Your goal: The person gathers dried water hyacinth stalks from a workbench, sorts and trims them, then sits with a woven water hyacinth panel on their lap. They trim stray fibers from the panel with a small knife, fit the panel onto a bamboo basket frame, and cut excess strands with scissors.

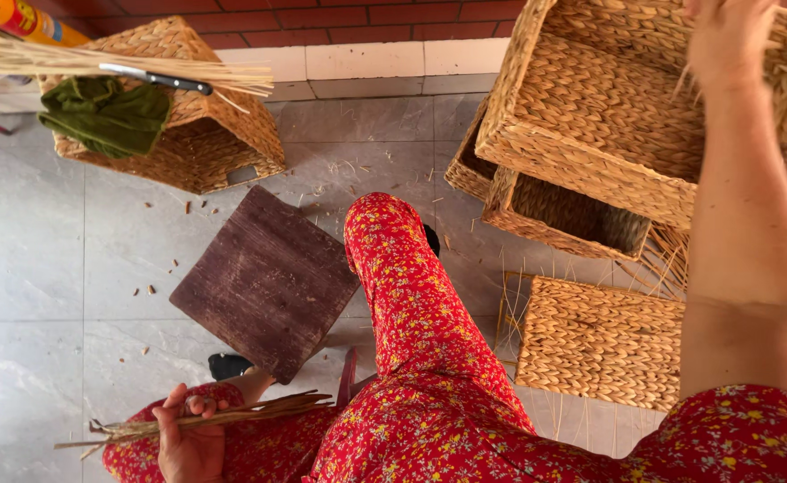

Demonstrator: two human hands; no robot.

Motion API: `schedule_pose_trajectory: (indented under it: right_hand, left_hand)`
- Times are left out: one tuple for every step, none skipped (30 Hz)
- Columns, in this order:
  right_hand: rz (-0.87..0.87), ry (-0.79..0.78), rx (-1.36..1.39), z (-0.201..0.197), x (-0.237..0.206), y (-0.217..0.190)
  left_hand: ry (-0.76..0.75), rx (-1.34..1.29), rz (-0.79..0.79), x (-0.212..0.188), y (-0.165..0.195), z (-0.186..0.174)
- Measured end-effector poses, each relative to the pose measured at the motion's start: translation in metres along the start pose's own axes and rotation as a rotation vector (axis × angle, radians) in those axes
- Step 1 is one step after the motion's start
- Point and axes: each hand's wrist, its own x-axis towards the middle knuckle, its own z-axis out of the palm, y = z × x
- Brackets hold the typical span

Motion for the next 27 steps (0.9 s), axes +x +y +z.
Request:
schedule_pose_trajectory:
  right_hand:
    - [-0.013,-0.091,0.004,0.010,-0.010,-0.002]
    - [0.152,-0.188,-0.129,0.018,-0.024,-0.001]
    - [0.223,-0.302,-0.261,0.021,-0.034,-0.003]
    - [0.294,-0.411,-0.394,0.023,-0.048,-0.004]
    - [0.367,-0.517,-0.527,0.022,-0.057,-0.006]
    - [0.200,-0.383,-0.578,0.017,-0.065,-0.008]
    - [0.031,-0.251,-0.624,0.007,-0.081,-0.010]
    - [-0.079,-0.101,-0.585,-0.001,-0.099,-0.012]
    - [-0.193,0.047,-0.555,-0.010,-0.118,-0.015]
    - [-0.253,0.210,-0.436,-0.015,-0.141,-0.018]
    - [-0.220,0.273,-0.263,-0.018,-0.167,-0.022]
    - [-0.183,0.333,-0.091,-0.017,-0.196,-0.026]
    - [-0.224,0.350,-0.165,-0.009,-0.221,-0.027]
    - [-0.239,0.248,0.360,0.007,-0.252,-0.029]
    - [-0.217,0.149,-0.153,0.016,-0.287,-0.032]
    - [0.090,0.005,0.065,0.031,-0.312,-0.031]
    - [0.361,-0.181,-0.188,0.042,-0.333,-0.028]
    - [0.341,-0.271,-0.323,0.049,-0.349,-0.025]
    - [0.308,-0.357,-0.455,0.055,-0.358,-0.021]
    - [0.357,-0.420,-0.531,0.059,-0.363,-0.017]
    - [0.404,-0.484,-0.608,0.062,-0.365,-0.015]
    - [0.450,-0.542,-0.689,0.065,-0.365,-0.016]
    - [0.517,-0.668,-0.635,0.069,-0.363,-0.016]
    - [0.579,-0.796,-0.582,0.073,-0.362,-0.016]
    - [0.632,-0.994,-0.516,0.079,-0.363,-0.018]
    - [0.685,-1.193,-0.445,0.083,-0.364,-0.021]
    - [0.673,-1.169,-0.447,0.088,-0.368,-0.026]
  left_hand:
    - [0.013,0.008,0.002,-0.002,0.001,0.000]
    - [0.027,0.020,0.001,-0.004,0.001,0.001]
    - [0.045,0.028,0.000,-0.006,0.001,0.001]
    - [0.058,0.035,-0.002,-0.007,0.001,-0.001]
    - [0.068,0.043,-0.005,-0.007,0.001,-0.001]
    - [0.075,0.060,0.000,-0.007,0.001,-0.001]
    - [0.084,0.076,0.004,-0.008,0.001,-0.002]
    - [0.093,0.091,0.008,-0.008,0.000,-0.003]
    - [0.094,0.092,0.010,-0.007,0.000,-0.004]
    - [0.095,0.093,0.013,-0.006,0.000,-0.005]
    - [0.097,0.095,0.016,-0.005,0.000,-0.007]
    - [0.096,0.101,0.016,-0.004,-0.001,-0.010]
    - [0.094,0.110,0.013,-0.001,-0.002,-0.012]
    - [0.090,0.117,0.013,0.002,-0.003,-0.015]
    - [0.081,0.089,-0.001,0.006,-0.004,-0.018]
    - [0.078,0.063,-0.014,0.011,-0.007,-0.021]
    - [0.081,0.040,-0.028,0.012,-0.007,-0.024]
    - [0.090,0.051,-0.039,0.013,-0.007,-0.027]
    - [0.099,0.056,-0.042,0.015,-0.008,-0.028]
    - [0.111,0.057,-0.041,0.015,-0.009,-0.030]
    - [0.109,0.046,-0.038,0.014,-0.009,-0.031]
    - [0.103,0.034,-0.036,0.014,-0.010,-0.033]
    - [0.096,0.021,-0.031,0.013,-0.012,-0.035]
    - [0.074,0.004,-0.015,0.012,-0.012,-0.036]
    - [0.054,-0.013,0.001,0.010,-0.014,-0.037]
    - [0.033,-0.027,0.013,0.009,-0.015,-0.038]
    - [0.025,-0.025,0.024,0.007,-0.017,-0.039]
